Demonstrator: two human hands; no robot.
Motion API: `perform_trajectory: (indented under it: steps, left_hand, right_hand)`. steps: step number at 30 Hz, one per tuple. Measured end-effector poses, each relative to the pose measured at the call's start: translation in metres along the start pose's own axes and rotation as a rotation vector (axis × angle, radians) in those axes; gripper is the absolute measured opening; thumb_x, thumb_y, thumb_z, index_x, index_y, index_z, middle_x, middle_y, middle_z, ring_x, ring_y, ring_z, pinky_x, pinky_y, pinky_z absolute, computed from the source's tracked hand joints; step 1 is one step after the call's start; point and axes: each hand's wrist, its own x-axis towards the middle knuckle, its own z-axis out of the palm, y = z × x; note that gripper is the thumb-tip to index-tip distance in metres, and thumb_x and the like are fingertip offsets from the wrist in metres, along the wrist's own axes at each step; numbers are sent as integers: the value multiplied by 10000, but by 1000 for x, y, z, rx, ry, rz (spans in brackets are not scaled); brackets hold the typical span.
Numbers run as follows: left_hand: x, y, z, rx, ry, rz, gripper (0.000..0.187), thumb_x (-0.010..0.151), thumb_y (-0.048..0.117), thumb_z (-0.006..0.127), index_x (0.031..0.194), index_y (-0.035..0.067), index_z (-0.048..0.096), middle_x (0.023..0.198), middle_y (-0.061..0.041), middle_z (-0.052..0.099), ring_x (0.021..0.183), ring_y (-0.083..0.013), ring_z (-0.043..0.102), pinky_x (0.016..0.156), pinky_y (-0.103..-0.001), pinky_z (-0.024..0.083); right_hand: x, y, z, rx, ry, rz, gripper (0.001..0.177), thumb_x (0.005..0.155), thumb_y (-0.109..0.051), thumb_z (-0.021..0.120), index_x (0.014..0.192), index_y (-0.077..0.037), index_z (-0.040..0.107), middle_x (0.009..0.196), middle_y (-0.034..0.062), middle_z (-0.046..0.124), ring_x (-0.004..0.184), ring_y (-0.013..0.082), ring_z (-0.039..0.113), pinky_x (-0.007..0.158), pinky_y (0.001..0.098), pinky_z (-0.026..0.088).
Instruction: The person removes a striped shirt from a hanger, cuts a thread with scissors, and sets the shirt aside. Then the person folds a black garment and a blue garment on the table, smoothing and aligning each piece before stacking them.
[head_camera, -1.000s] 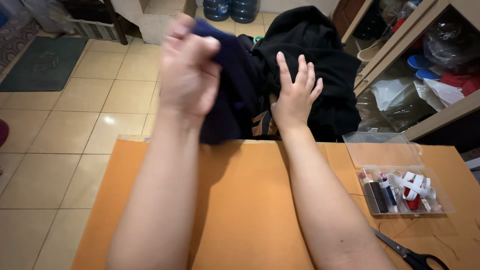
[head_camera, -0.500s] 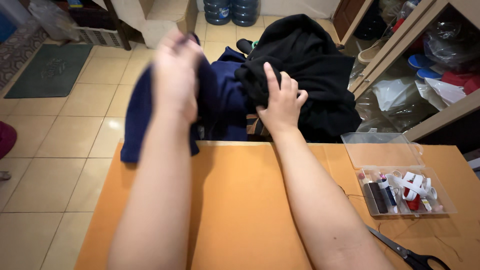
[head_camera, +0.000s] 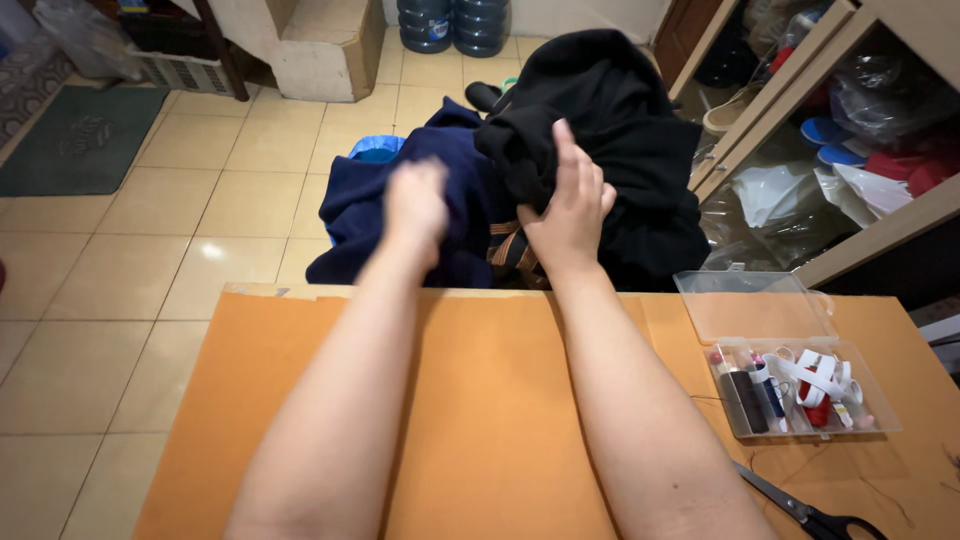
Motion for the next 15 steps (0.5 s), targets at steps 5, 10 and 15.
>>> perform_trajectory:
  steps: [5,10,15]
  left_hand:
    - [2,84,-82,-904,-431,340,212,1141,162,520,1292,24,572,1146,-102,688,1104,-244,664,1038,-411,549]
    - [-48,129,-73,-1083,-386,586,303,1184,176,551,1460,50,548,1321,-30,644,1226,-129,592,1123,-285,441]
    - [-55,147,-122,-1071,-401,657,370,1067,310,605,1358,82,632,1257,-1,682,1202,-122,626,1079,-282,462]
  right_hand:
    - [3,0,1,-7,-65,-39,1033,662,-126,898,1535,-134,344,1407,97,531,1333,307,491,1088,484,323]
    - [5,-7,-1,-55,-82,-2,1030,618,-117,909,1492,-140,365,1432,90,490,1338,323,449,1055,511,308]
    - [4,-3,-4,-60,-83,20,1058,618,-107,907,1526,-177,367,1444,82,481,1348,311,441,1050,500,315]
